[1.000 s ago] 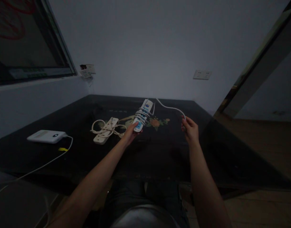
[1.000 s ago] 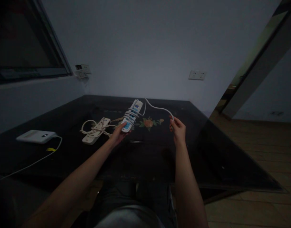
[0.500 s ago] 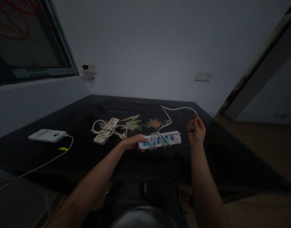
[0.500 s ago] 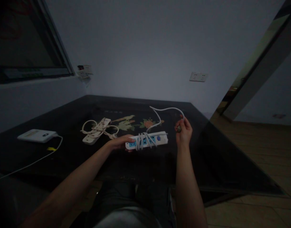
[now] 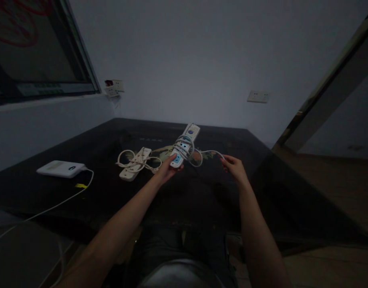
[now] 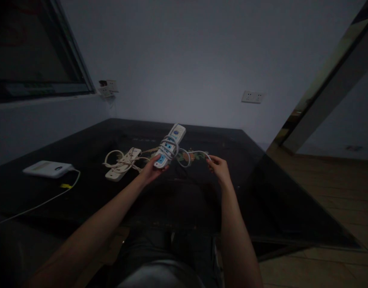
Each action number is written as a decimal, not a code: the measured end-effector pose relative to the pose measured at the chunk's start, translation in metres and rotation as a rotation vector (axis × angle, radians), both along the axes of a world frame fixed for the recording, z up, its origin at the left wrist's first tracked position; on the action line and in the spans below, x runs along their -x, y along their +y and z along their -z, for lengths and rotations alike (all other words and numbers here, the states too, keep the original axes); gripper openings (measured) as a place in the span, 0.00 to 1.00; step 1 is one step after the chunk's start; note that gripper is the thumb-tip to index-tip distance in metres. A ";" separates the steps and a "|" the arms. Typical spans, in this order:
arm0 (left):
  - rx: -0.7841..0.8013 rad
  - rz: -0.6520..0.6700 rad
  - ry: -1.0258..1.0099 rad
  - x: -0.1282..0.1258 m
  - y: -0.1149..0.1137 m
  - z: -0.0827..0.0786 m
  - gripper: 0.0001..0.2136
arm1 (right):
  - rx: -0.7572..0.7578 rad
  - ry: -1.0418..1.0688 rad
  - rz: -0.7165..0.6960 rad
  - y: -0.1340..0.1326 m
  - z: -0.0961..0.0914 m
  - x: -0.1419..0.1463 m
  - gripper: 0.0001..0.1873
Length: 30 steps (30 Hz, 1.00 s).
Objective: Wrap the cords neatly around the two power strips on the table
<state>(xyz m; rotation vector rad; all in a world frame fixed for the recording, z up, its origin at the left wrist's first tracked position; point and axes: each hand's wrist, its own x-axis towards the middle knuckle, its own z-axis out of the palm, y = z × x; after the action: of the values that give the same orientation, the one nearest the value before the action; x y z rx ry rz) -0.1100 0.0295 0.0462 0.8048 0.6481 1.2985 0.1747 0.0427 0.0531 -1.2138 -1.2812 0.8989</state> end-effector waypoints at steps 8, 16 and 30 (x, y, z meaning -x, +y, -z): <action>0.036 -0.268 0.145 0.003 0.008 0.007 0.11 | 0.023 -0.030 -0.210 -0.017 -0.016 -0.006 0.23; 0.064 -0.127 0.457 0.006 0.013 0.023 0.12 | -0.331 0.386 -0.285 -0.031 -0.029 -0.009 0.17; -0.022 0.885 0.584 0.004 -0.027 -0.004 0.16 | -0.259 0.296 -0.076 -0.016 -0.024 0.000 0.20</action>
<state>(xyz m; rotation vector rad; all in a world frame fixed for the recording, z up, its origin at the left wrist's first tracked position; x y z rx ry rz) -0.1143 0.0026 0.0501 1.3112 0.6128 0.2555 0.1745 0.0264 0.0770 -0.8022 -1.1672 0.8982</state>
